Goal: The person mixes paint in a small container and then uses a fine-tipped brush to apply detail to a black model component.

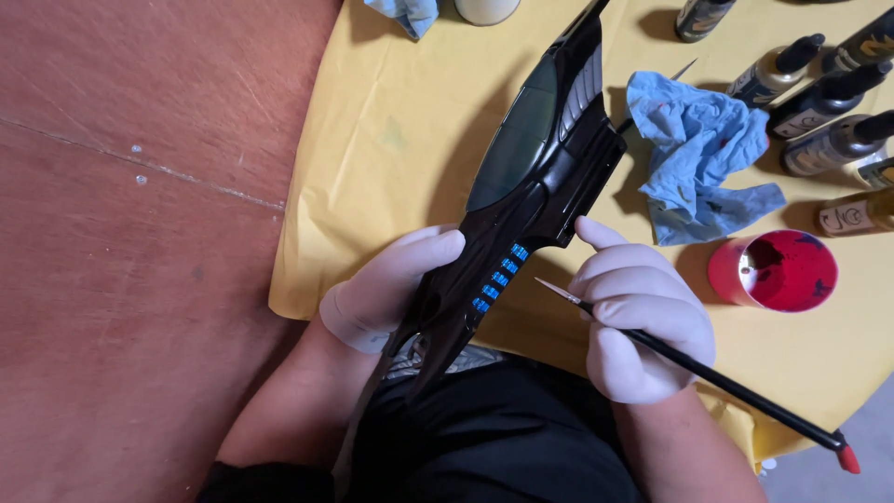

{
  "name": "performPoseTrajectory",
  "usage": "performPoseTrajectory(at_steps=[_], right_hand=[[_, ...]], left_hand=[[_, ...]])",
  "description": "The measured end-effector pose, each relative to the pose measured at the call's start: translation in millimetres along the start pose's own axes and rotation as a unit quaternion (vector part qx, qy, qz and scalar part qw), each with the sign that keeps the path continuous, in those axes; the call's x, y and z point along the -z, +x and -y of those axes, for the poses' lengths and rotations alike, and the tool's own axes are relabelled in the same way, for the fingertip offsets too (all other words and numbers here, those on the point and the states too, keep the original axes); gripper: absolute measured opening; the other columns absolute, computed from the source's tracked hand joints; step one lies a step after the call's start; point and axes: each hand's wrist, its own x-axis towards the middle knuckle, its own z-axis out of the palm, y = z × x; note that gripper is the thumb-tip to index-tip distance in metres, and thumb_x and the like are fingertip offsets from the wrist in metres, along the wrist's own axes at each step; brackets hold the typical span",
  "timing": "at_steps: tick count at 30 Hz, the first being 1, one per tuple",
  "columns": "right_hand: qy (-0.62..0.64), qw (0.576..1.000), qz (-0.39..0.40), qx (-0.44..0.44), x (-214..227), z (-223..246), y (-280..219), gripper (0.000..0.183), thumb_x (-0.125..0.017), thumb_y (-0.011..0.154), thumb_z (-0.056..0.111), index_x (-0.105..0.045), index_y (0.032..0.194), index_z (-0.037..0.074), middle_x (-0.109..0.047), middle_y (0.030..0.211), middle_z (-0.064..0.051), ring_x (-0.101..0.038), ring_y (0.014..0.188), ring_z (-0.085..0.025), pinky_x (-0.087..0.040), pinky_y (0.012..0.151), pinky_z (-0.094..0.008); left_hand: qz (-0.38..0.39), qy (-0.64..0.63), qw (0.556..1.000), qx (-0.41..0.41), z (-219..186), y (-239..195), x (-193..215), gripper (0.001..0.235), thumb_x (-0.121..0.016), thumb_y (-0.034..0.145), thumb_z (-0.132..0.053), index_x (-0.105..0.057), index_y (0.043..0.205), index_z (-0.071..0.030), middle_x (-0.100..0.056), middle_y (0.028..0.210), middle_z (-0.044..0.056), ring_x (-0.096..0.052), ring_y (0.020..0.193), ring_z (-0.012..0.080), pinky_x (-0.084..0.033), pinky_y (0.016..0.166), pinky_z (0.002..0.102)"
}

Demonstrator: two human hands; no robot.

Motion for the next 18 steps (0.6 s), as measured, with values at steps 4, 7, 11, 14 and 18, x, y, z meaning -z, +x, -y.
performPoseTrajectory(at_steps=[4,7,11,14,18], right_hand=[[-0.038,0.997,0.055,0.039,4,0,4,0.007,-0.053,0.097,0.007,-0.053,0.104,0.005,-0.061,0.083,-0.016,-0.064,0.079,-0.031,-0.058,0.107,-0.064],[-0.036,0.997,0.057,0.045,3,-1,3,0.008,-0.054,0.097,0.007,-0.053,0.105,0.005,-0.061,0.083,-0.016,-0.064,0.079,-0.031,-0.057,0.107,-0.063],[-0.024,0.997,0.064,0.037,5,-3,1,0.011,-0.055,0.096,0.011,-0.049,0.104,0.007,-0.058,0.079,-0.014,-0.063,0.077,-0.030,-0.055,0.109,-0.064],[-0.024,0.997,0.055,0.048,4,-3,1,0.011,-0.055,0.095,0.011,-0.050,0.104,0.007,-0.058,0.079,-0.014,-0.063,0.077,-0.030,-0.055,0.108,-0.063],[-0.023,0.998,0.028,0.041,1,-3,1,0.008,-0.056,0.094,0.011,-0.050,0.100,0.008,-0.057,0.075,-0.014,-0.063,0.074,-0.029,-0.056,0.106,-0.061]], left_hand=[[-0.015,0.018,1.000,0.003,-4,-1,-4,0.028,-0.047,0.102,-0.026,-0.064,0.098,-0.004,-0.066,0.083,0.004,-0.059,0.074,0.0121,-0.047,0.068,0.029],[-0.012,0.017,1.000,-0.007,-2,-1,-4,0.026,-0.047,0.102,-0.026,-0.061,0.090,-0.008,-0.063,0.080,0.002,-0.056,0.073,0.0108,-0.046,0.068,0.029],[-0.042,0.008,0.999,0.005,-5,-4,-10,0.027,-0.048,0.101,-0.026,-0.057,0.082,-0.009,-0.058,0.073,0.002,-0.053,0.067,0.0114,-0.044,0.062,0.030],[-0.047,0.019,0.999,0.017,-5,-4,-9,0.028,-0.047,0.103,-0.026,-0.056,0.083,-0.008,-0.059,0.072,0.003,-0.053,0.063,0.0116,-0.044,0.059,0.029],[-0.060,-0.005,0.998,0.025,-3,-5,-7,0.031,-0.047,0.106,-0.026,-0.059,0.086,-0.005,-0.061,0.072,0.005,-0.057,0.062,0.0145,-0.046,0.057,0.031]])
